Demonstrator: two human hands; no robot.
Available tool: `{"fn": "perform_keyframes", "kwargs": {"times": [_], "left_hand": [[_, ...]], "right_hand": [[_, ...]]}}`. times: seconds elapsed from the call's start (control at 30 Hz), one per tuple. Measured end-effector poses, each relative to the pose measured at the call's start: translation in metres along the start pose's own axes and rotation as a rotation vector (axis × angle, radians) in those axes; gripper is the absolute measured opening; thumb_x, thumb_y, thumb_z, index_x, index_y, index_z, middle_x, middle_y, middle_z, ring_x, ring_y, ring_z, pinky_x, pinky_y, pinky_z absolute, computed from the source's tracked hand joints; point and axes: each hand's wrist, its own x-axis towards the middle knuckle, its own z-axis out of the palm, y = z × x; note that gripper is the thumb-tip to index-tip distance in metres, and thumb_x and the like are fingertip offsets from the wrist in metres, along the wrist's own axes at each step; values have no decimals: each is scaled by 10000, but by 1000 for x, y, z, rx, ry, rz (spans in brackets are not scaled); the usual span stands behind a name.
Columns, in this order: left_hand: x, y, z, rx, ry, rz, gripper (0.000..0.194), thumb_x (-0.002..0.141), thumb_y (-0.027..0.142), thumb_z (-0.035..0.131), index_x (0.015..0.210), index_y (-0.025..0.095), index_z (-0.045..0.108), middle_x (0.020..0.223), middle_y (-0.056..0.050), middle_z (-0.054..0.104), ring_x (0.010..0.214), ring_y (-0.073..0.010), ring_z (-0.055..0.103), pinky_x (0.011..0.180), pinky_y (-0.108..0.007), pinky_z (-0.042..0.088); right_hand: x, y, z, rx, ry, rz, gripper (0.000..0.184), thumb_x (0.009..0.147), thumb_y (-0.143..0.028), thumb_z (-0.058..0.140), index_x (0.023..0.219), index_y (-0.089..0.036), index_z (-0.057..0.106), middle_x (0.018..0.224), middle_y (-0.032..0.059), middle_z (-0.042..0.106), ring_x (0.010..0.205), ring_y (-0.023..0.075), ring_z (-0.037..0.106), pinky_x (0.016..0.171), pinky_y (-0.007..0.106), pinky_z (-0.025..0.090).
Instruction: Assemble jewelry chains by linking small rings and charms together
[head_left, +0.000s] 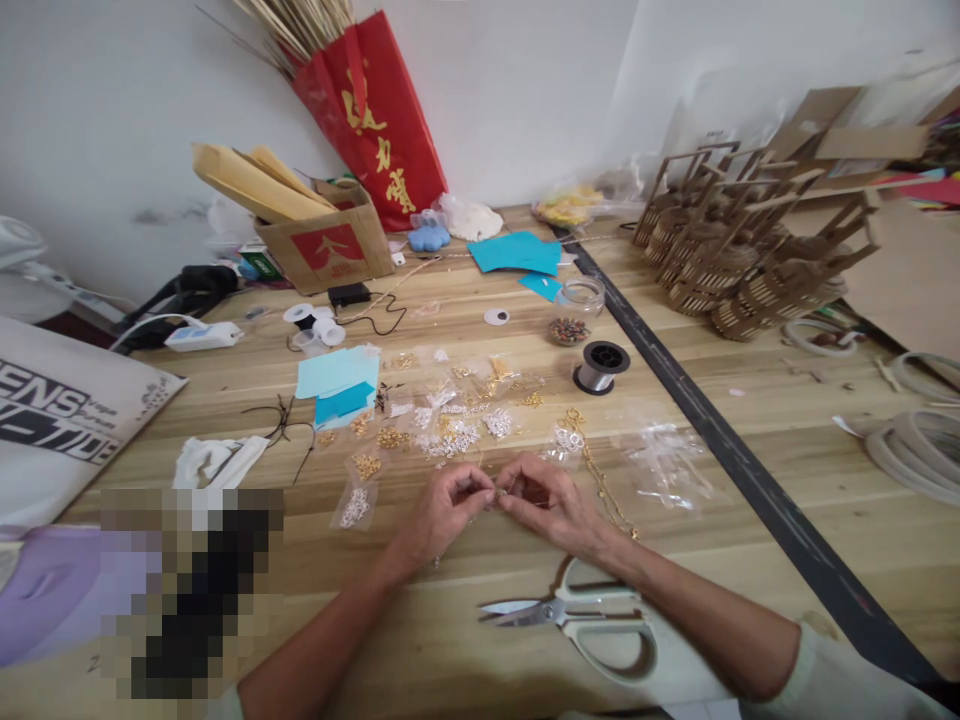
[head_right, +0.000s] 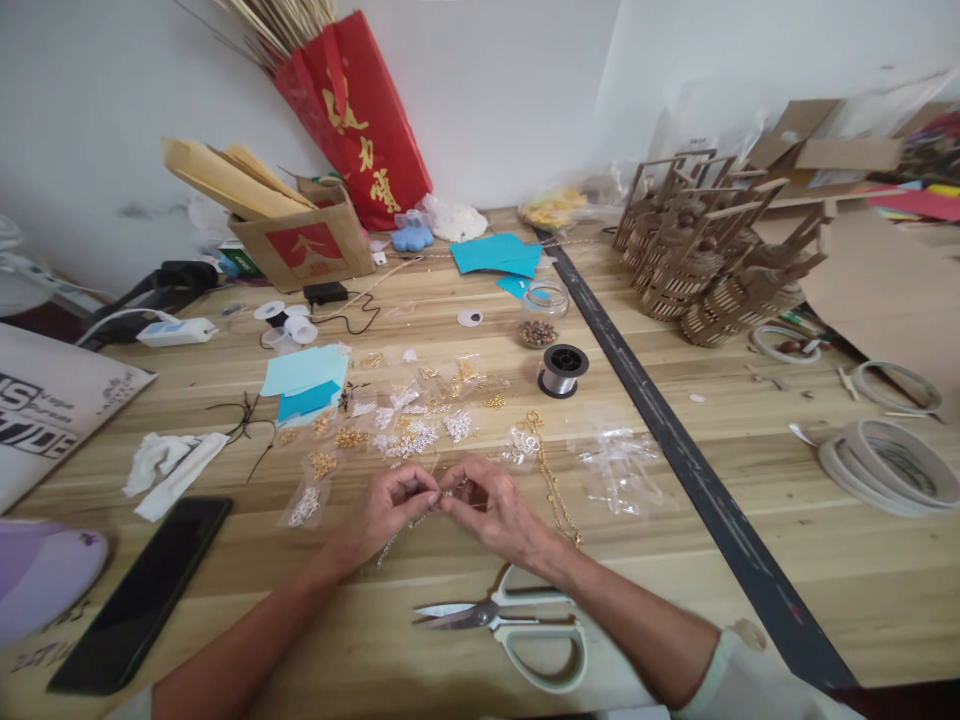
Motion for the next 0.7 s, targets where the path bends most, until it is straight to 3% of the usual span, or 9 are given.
{"fn": "perform_keyframes", "kwargs": {"times": [0.4, 0.7], "left_hand": [[-2, 8, 4, 69, -1, 36, 97, 798, 204, 592, 724, 148, 617, 681, -1, 598, 656, -130, 524, 627, -230, 401], [-4, 5, 4, 126, -9, 55, 112, 820, 208, 570, 732, 147, 602, 668, 5, 564, 630, -124, 487, 608, -227, 377]], "right_hand": [[0, 5, 2, -2, -34, 22, 86, 836, -225, 583, 785, -158, 570, 623, -44, 467, 544, 89, 405, 501, 212, 308], [-2, 2, 2, -72, -19, -53, 38, 817, -141, 561, 785, -162, 568, 662, -37, 486, 551, 85, 415, 506, 204, 313]]}}
